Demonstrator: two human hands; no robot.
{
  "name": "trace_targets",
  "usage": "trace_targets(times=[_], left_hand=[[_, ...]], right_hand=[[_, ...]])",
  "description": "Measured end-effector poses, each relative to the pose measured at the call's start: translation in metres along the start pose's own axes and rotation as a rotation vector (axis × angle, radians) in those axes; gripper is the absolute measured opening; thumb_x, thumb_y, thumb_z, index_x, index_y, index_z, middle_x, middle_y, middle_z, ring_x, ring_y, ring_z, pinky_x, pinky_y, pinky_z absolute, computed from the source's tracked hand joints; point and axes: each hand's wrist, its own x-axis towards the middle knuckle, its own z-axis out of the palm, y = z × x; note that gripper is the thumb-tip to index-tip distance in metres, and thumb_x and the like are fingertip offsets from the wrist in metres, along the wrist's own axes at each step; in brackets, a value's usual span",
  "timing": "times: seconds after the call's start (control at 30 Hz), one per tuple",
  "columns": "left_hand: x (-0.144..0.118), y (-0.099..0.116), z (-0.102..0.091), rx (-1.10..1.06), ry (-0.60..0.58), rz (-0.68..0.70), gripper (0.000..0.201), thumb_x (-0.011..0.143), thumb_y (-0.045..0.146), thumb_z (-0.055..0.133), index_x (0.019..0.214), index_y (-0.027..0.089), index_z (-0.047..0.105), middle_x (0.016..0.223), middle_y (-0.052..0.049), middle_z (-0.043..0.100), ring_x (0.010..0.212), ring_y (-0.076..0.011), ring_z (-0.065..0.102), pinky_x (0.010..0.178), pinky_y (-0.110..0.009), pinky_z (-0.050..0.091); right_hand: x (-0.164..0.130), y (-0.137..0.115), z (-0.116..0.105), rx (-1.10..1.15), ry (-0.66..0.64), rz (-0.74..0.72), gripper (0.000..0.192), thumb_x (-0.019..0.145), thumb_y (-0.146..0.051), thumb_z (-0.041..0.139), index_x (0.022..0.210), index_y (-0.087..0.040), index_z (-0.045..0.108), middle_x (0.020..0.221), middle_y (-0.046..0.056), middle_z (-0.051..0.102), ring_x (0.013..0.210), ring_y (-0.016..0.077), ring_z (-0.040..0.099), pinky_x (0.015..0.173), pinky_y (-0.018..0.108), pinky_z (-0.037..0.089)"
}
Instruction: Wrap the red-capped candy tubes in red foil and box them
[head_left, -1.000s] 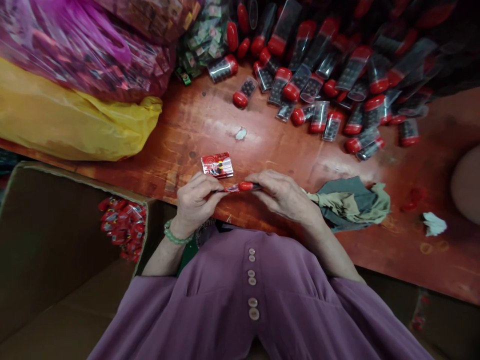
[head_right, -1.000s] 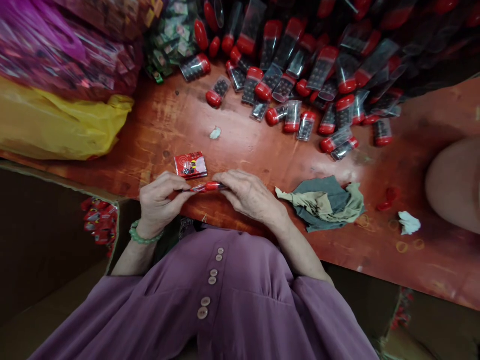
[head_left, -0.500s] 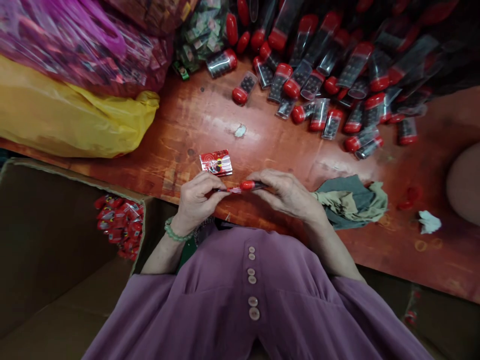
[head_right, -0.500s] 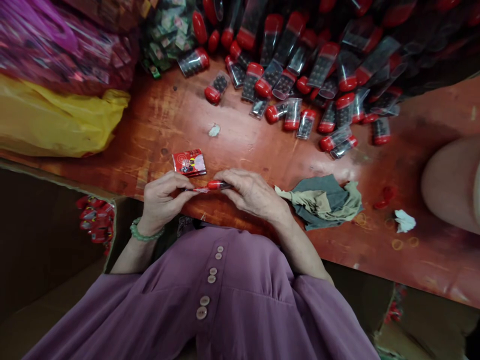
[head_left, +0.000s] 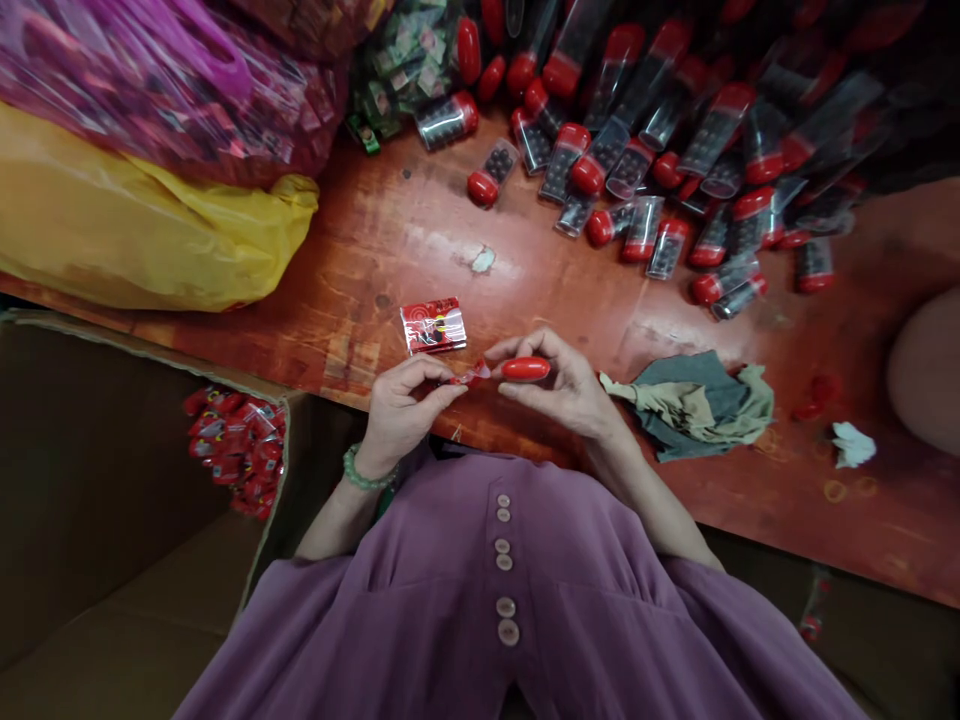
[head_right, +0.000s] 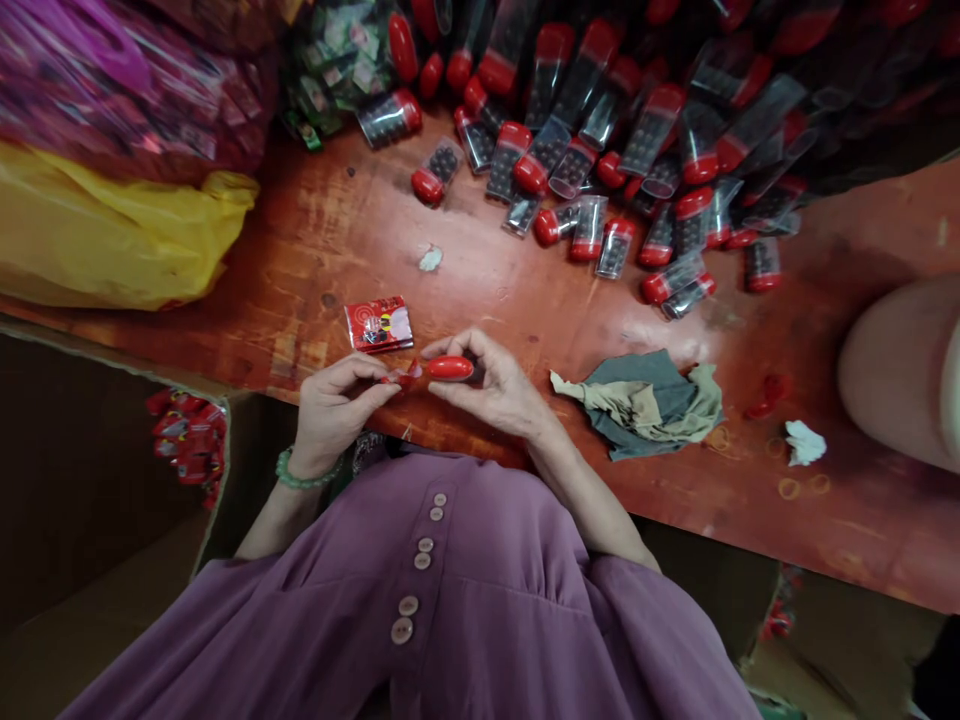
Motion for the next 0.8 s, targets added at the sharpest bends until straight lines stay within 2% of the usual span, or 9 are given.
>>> trace_targets(times=[0.1,0.27,0.37,0.57,0.7,0.8], left_hand=[[-0.004,-0.001,0.006,-0.106,-0.013,-0.069,0.010,0.074,0.022,0.077,0.072,0.017,0.068,0.071,0.000,0.068,0.066,-0.0118,0.063,0.064,-0.024,0.051],[-0.007,0.002,0.008,-0.232,-0.119,-0.156,0.013,0.077,0.029,0.076,0.076,0.017,0.071,0.072,-0.001,0.070,0.065,-0.0122,0.064,0.062,-0.023,0.053],[-0.006,0.003,0.005,-0.291,-0.225,-0.205,0.015,0.079,0.031,0.076,0.085,0.017,0.076,0.081,-0.004,0.074,0.071,-0.0148,0.068,0.066,-0.025,0.055],[0.000,0.008,0.000,-0.276,-0.399,-0.219,0.020,0.084,0.034,0.070,0.089,0.017,0.078,0.090,-0.007,0.076,0.078,-0.0179,0.070,0.073,-0.028,0.055],[0.004,0.009,0.001,-0.164,-0.382,-0.198,0.022,0.086,0.035,0.067,0.079,0.017,0.077,0.075,-0.004,0.073,0.067,-0.0154,0.066,0.063,-0.026,0.052],[0.004,0.006,0.004,-0.129,-0.348,-0.194,0.020,0.085,0.033,0.069,0.075,0.017,0.077,0.071,-0.004,0.074,0.064,-0.0149,0.067,0.061,-0.025,0.053]], right_hand=[[0.003,0.007,0.008,0.066,-0.031,-0.012,0.037,0.078,-0.036,0.078,0.085,-0.021,0.045,0.108,0.005,0.067,0.090,0.0128,0.064,0.083,0.030,0.051],[0.009,0.015,0.008,0.097,-0.027,-0.019,0.040,0.075,-0.035,0.081,0.082,-0.021,0.044,0.077,-0.005,0.058,0.065,0.0078,0.054,0.064,0.022,0.045],[0.009,0.015,0.006,0.065,-0.016,-0.019,0.040,0.075,-0.037,0.081,0.082,-0.022,0.044,0.074,-0.006,0.054,0.063,0.0078,0.050,0.061,0.023,0.043],[0.006,0.007,0.004,-0.057,-0.032,-0.047,0.032,0.079,-0.036,0.076,0.084,-0.022,0.047,0.074,-0.005,0.051,0.062,0.0084,0.045,0.058,0.022,0.040],[0.007,0.005,0.003,-0.153,-0.059,-0.084,0.025,0.081,-0.030,0.072,0.083,-0.021,0.049,0.074,-0.005,0.050,0.062,0.0079,0.042,0.057,0.022,0.037],[0.008,0.005,0.001,-0.199,-0.090,-0.100,0.022,0.083,-0.029,0.070,0.084,-0.021,0.050,0.074,-0.005,0.051,0.063,0.0085,0.043,0.060,0.022,0.039]])
